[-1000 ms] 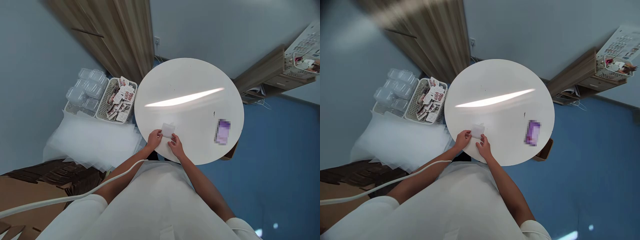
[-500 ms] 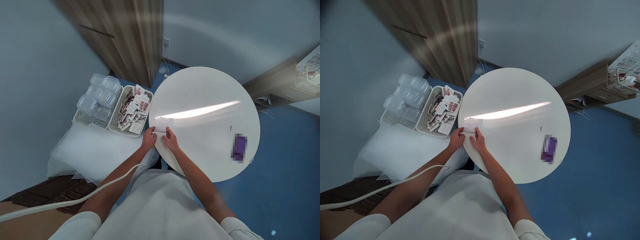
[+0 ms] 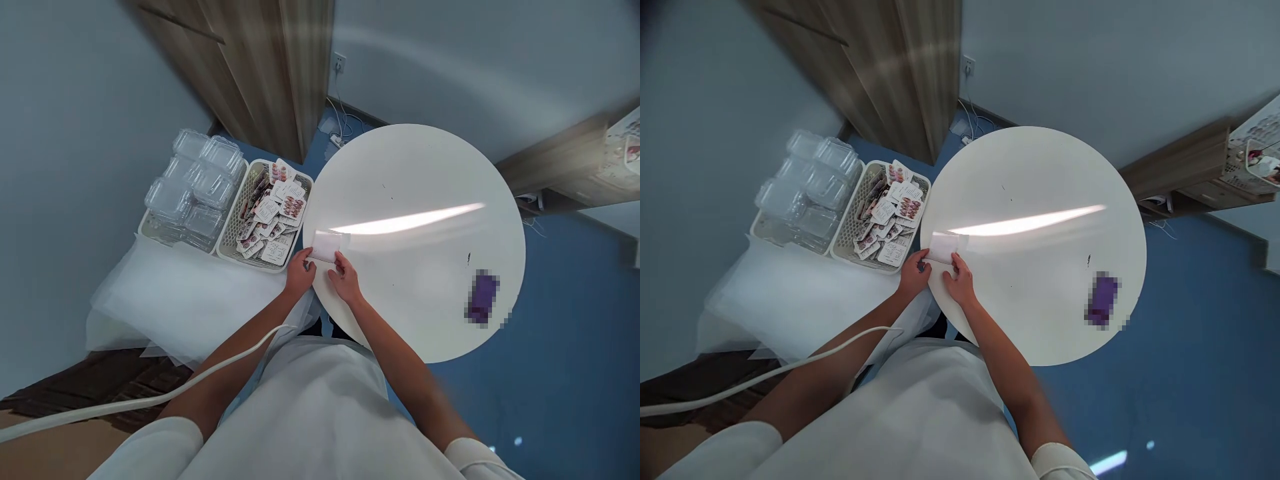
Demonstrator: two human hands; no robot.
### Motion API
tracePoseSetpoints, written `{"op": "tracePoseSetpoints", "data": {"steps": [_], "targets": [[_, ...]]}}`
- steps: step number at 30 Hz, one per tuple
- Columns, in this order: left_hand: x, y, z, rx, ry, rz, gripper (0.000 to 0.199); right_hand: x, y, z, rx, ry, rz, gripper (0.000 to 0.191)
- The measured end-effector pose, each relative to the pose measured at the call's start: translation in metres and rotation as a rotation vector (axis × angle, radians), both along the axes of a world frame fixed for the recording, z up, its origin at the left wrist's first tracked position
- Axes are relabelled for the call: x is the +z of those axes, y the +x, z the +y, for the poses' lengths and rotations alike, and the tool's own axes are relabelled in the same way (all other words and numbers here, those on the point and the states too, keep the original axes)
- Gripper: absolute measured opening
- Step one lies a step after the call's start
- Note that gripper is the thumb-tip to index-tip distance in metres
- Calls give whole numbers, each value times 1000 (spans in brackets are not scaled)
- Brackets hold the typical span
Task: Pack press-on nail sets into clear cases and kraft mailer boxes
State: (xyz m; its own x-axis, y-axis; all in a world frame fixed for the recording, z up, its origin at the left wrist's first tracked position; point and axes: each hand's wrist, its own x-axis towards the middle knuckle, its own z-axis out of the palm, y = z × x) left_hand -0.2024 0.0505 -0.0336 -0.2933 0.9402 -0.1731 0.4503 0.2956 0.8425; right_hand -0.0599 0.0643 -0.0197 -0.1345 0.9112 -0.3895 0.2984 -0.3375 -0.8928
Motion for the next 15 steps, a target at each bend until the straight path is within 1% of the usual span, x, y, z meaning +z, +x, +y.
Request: {"op": "tracePoseSetpoints", "data": {"steps": [3,8,12,15], "targets": [[-1,3,-2,-16,14,14,42,0,3,-1,24,49,-31,56],[1,12,-11,16,22,51,50,-1,10,-3,56,76,36,57],[2,20,-23,67,40,51,52,-4,20,-7,43,65,105,56],[5,28,-38,92,19,36,50,-3,33,-16,37,15,172,55]]}}
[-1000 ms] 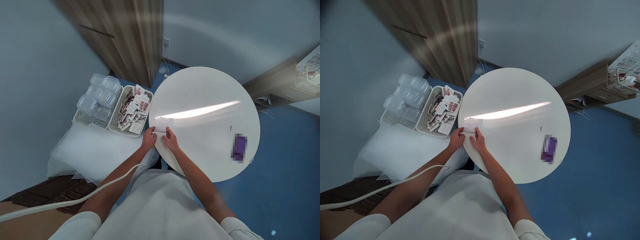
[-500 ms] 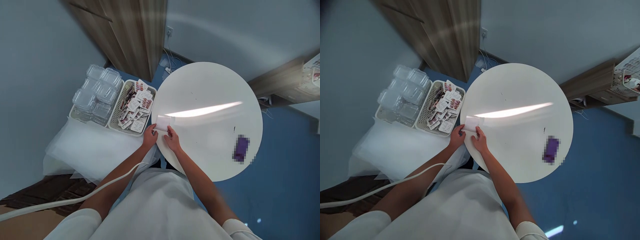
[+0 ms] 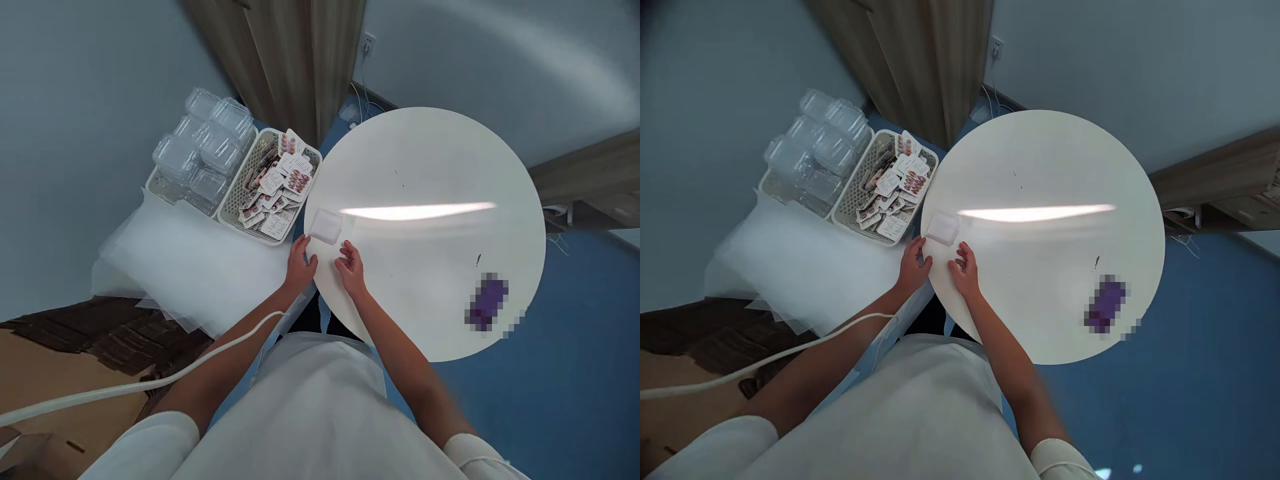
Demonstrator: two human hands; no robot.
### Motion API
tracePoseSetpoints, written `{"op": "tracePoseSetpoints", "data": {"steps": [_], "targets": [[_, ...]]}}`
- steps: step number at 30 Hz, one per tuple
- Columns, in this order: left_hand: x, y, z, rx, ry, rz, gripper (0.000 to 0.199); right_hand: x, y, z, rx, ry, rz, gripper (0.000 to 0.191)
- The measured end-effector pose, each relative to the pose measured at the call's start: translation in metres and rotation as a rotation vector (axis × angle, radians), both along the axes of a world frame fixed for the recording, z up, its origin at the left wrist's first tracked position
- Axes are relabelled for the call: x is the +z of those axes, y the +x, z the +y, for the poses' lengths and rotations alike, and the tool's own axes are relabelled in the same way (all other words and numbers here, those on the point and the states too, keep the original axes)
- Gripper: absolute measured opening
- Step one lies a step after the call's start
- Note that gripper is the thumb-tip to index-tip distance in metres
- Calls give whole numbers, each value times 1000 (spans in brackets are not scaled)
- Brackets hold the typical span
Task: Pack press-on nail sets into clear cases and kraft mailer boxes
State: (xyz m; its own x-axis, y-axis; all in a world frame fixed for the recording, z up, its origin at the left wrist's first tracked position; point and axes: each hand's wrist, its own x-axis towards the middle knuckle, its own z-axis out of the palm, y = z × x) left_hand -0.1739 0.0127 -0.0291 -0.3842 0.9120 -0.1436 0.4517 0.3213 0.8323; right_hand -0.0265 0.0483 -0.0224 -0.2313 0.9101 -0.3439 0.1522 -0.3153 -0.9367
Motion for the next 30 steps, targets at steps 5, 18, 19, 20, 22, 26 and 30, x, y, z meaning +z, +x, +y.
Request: {"op": "tracePoseSetpoints", "data": {"steps": [5,18,19,20,22,26,30], "targets": [[9,23,-29,28,-12,-60,39,15,37,-25,32,-89,83,55],[77,51,-108,-8,-91,-300,37,48,67,-74,364,-188,124,33],[83,47,-115,0,-103,-285,39,49,63,-75,403,-174,114,33],[89,41,-123,19,-116,-264,40,49,58,-76,439,-159,110,33],[99,28,-141,74,-132,-210,42,49,45,-76,497,-135,112,33],[119,-3,-187,202,-88,-64,41,52,6,-83,628,-99,97,33],[135,-38,-245,350,-32,42,43,60,-43,-104,837,2,68,34]]}}
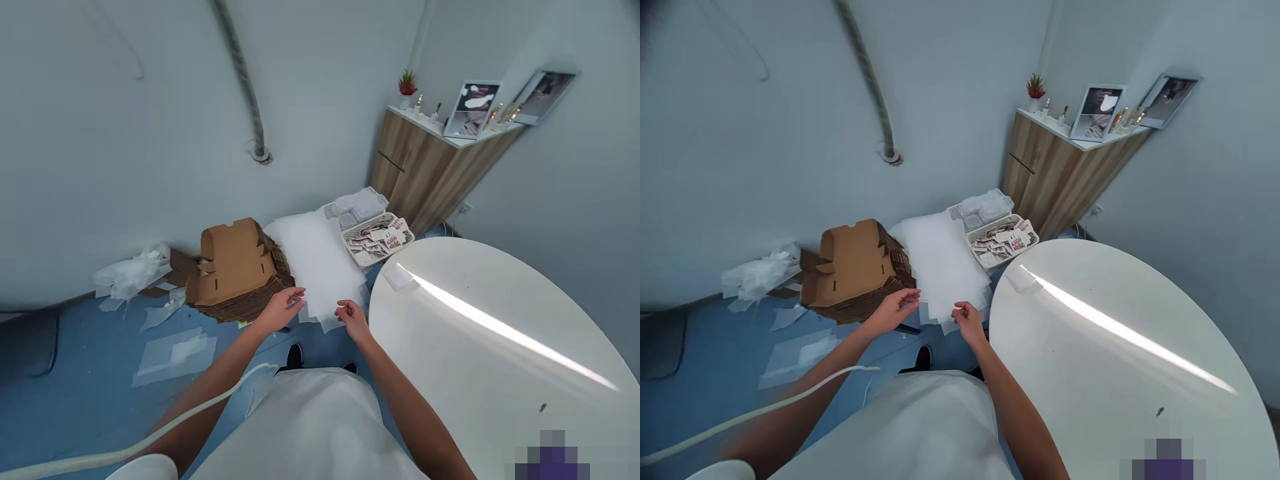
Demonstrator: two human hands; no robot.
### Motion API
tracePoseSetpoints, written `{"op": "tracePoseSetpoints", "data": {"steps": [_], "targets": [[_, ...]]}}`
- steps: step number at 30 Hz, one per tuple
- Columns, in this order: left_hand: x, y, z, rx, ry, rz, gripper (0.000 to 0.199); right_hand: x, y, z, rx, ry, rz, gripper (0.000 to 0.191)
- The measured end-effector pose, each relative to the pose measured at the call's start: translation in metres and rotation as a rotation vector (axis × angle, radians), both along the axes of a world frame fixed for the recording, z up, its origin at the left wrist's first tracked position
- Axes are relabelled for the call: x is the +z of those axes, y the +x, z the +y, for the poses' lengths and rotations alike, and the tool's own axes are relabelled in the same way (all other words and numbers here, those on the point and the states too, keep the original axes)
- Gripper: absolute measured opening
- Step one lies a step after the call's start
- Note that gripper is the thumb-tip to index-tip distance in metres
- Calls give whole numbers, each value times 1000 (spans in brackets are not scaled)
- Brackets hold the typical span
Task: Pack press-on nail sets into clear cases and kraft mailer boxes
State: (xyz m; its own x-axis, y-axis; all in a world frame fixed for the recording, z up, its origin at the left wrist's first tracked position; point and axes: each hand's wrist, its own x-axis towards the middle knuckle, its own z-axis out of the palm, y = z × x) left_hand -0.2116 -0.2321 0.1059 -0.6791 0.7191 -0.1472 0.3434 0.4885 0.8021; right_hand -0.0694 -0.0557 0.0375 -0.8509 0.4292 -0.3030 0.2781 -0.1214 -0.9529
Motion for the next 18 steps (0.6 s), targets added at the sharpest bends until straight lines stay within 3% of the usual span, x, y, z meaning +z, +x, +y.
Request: {"op": "tracePoseSetpoints", "data": {"steps": [5,8,14,18], "targets": [[7,-55,-78,123,-88,186,44,14,-72,-37,215,317,-2,34],[3,-87,-115,129,-200,277,43,30,-119,-60,232,594,14,38],[-3,-122,-159,175,-381,482,39,62,-185,-102,283,1072,-49,42],[-7,-135,-180,193,-331,485,40,67,-202,-119,344,1291,-219,36]]}}
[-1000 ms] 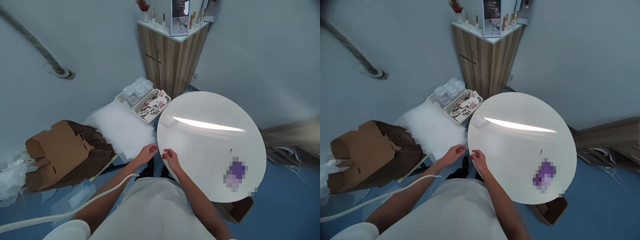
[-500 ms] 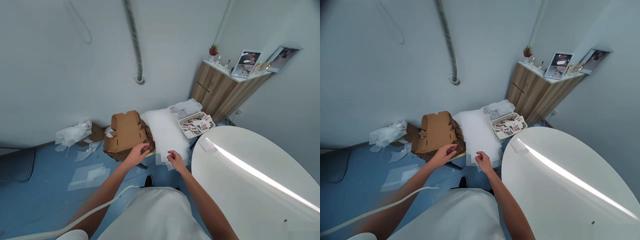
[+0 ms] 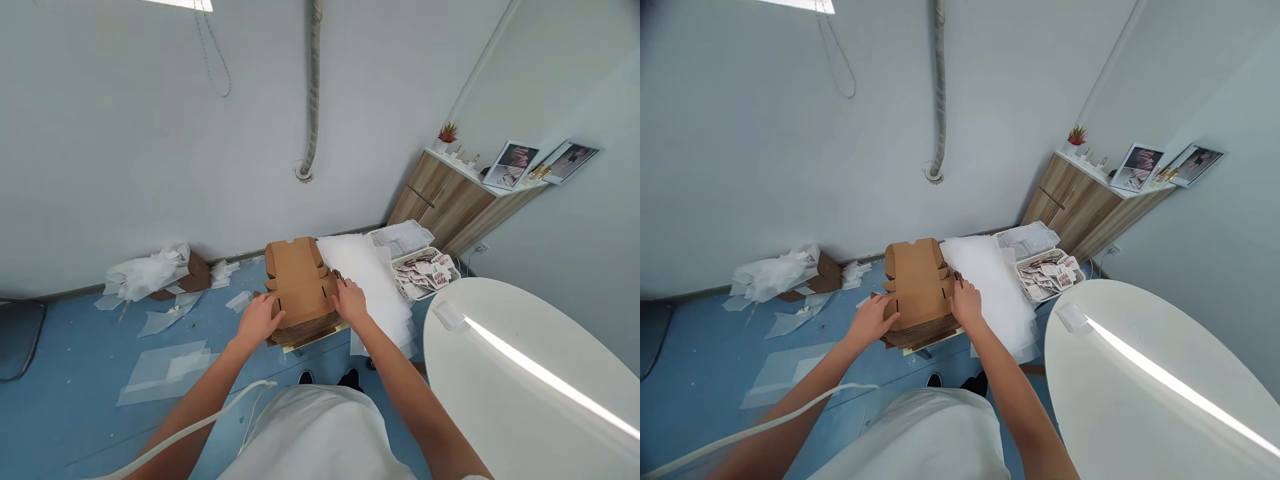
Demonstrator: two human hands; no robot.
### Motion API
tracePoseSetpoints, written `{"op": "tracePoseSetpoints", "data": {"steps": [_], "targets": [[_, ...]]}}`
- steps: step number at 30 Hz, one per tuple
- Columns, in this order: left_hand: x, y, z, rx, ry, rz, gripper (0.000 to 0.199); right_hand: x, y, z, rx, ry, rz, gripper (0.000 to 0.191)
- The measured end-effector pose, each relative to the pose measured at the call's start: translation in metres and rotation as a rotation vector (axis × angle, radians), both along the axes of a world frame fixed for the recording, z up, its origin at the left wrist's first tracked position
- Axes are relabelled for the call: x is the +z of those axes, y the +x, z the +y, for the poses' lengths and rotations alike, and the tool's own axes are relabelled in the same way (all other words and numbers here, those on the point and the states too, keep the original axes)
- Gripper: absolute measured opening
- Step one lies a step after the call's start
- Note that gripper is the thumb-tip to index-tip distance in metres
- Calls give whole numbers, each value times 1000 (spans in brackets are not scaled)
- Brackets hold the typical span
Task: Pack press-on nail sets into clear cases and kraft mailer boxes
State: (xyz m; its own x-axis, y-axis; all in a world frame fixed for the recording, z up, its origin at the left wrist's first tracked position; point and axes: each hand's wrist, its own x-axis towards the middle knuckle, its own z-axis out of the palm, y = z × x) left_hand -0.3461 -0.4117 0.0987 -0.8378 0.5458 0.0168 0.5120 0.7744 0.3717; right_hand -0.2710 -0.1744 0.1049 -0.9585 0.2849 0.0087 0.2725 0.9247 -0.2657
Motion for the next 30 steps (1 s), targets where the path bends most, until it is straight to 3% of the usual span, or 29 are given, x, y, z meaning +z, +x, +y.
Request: {"op": "tracePoseSetpoints", "data": {"steps": [4,7,12,19,26,28,30], "targets": [[-10,-8,-15,4,102,-76,43,-1,-9,-2,-11,50,-121,28],[-14,-9,-22,56,65,-196,48,-2,-16,1,-25,77,-191,22],[-4,-8,-25,-38,42,-326,56,3,-30,9,11,85,-293,14],[10,3,10,-175,-44,-213,64,17,-42,23,-16,-299,-221,8],[4,8,29,-224,-36,-142,42,11,-38,30,-106,-667,-16,14],[2,5,28,-249,-50,-130,39,11,-33,31,-141,-727,8,18],[1,3,28,-270,-104,-104,39,13,-26,27,-166,-690,79,23]]}}
